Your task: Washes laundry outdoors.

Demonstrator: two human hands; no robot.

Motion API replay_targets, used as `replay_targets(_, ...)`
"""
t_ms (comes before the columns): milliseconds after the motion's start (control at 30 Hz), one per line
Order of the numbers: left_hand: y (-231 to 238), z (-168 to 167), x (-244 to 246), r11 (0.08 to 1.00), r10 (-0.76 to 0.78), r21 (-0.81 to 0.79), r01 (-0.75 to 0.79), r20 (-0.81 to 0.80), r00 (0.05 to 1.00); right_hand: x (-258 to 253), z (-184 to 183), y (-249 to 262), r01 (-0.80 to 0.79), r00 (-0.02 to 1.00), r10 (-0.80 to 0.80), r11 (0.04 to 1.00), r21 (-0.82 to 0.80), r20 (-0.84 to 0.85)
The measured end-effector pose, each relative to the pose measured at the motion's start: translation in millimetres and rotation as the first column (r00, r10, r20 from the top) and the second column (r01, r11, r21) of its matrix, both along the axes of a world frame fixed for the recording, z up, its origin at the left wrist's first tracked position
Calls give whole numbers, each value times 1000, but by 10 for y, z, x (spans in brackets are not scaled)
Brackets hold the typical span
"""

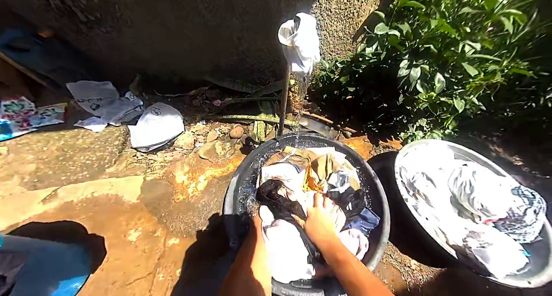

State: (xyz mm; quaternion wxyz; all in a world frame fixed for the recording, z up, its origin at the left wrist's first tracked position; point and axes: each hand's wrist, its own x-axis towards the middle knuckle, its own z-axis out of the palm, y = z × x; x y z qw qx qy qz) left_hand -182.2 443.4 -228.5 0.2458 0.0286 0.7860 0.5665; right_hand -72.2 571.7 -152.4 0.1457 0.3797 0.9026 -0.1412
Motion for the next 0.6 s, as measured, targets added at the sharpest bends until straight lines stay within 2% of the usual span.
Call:
replay_targets(33, 186, -103, -116, 997, 41, -55, -46, -89, 995, -2, -44, 3, 25, 1000, -25, 999, -21, 14)
replay_targets(67, 334, -36, -210, 983, 46, -171, -67, -122, 991, -36, -87, 40, 58, 998, -57, 998, -37, 24)
replay_targets(100, 428, 195, -238, 969, 33, -240, -54, -89, 995, -88, -108, 90, 91, 995, -90, 994, -55, 35)
replay_targets(133, 441, 439, -174, 989, 39, -142, -46, -51, 998, -148, -111, 148, 117, 992, -113, 990, -73, 52)
replay_targets(167, 395, 619, -22, 999, -27, -39, 25, -56, 998, -200, -113, 208, 124, 990, -118, 988, -90, 76)
replay_targets(200, 349, 743, 168, 990, -135, -45, 131, -105, 985, -235, -103, 263, 117, 989, -106, 988, -104, 106)
replay_targets(233, 338, 854, 348, 963, -247, -142, 228, -140, 959, -256, -62, 320, 99, 988, -82, 987, -125, 132)
replay_targets(267, 366, 901, 476, 937, -296, -234, 259, -144, 944, -256, -7, 382, 63, 989, -40, 986, -155, 145)
replay_targets(300, 403, 845, 518, 920, -289, -312, 236, -135, 948, -240, 46, 456, 13, 988, 18, 980, -200, 153)
replay_targets(400, 590, 406, 329, 889, -168, -448, 88, -141, 976, -208, 391, 815, -111, 972, 172, 937, -332, 162)
replay_targets(433, 642, 289, 251, 884, -154, -462, 71, -143, 978, -175, 499, 949, -149, 980, 182, 944, -295, 87)
replay_targets(500, 697, 76, 87, 902, -148, -428, 50, -199, 969, -66, 485, 1249, -179, 959, 172, 984, -14, -226)
replay_targets(533, 699, -9, -12, 897, -189, -437, 66, -245, 951, -44, 401, 1426, -161, 912, 187, 982, 102, -364)
replay_targets(567, 658, -88, -145, 855, -289, -507, 106, -297, 910, -45, 283, 1567, -127, 892, 160, 986, 105, -423)
replay_targets(600, 553, -124, -306, 815, -424, -539, 214, -302, 854, -57, 127, 1638, -79, 904, 80, 997, 20, -420)
